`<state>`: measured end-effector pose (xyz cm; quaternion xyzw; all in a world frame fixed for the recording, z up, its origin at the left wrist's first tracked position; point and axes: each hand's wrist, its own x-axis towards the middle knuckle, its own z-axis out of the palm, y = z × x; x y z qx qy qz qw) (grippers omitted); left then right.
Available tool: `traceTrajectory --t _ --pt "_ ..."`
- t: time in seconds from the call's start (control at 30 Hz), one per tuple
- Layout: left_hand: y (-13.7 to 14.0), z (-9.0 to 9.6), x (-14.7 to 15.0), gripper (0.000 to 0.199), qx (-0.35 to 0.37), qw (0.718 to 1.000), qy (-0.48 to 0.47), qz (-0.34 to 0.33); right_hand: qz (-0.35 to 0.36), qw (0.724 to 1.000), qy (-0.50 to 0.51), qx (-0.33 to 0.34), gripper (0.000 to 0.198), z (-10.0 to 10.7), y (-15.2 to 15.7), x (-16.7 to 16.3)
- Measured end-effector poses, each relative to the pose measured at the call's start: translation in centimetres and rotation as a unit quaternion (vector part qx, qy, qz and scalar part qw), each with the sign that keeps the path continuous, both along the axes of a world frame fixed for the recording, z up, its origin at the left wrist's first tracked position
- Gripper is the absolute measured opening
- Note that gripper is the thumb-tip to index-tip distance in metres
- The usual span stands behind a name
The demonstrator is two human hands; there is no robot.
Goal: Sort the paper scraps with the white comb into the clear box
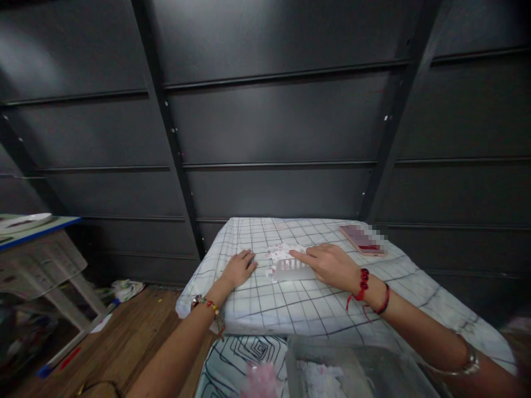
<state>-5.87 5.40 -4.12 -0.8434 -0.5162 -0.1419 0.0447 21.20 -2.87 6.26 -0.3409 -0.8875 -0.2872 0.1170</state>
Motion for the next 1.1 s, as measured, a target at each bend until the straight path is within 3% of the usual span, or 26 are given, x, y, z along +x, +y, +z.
traceTrajectory --t 0.2,0.47,0.8,1.1 --pt "0.0 0.2 0.2 0.04 0.006 1.0 0.003 0.008 0.021 1.0 -0.012 -0.005 0.047 0.6 -1.3 1.5" --pt "0.0 0.2 0.3 0.038 0.002 1.0 -0.007 0.019 -0.098 0.994 0.013 -0.045 0.043 1.9 0.3 -1.6" --pt "-0.7 1.1 0.6 0.035 -0.014 0.999 -0.034 0.019 -0.048 0.996 -0.019 -0.076 0.038 2.0 0.0 -4.5" --pt "-0.6 1.0 0.5 0.034 -0.013 0.998 -0.046 0.032 -0.078 0.994 -0.025 -0.076 0.036 2.5 0.3 -5.1"
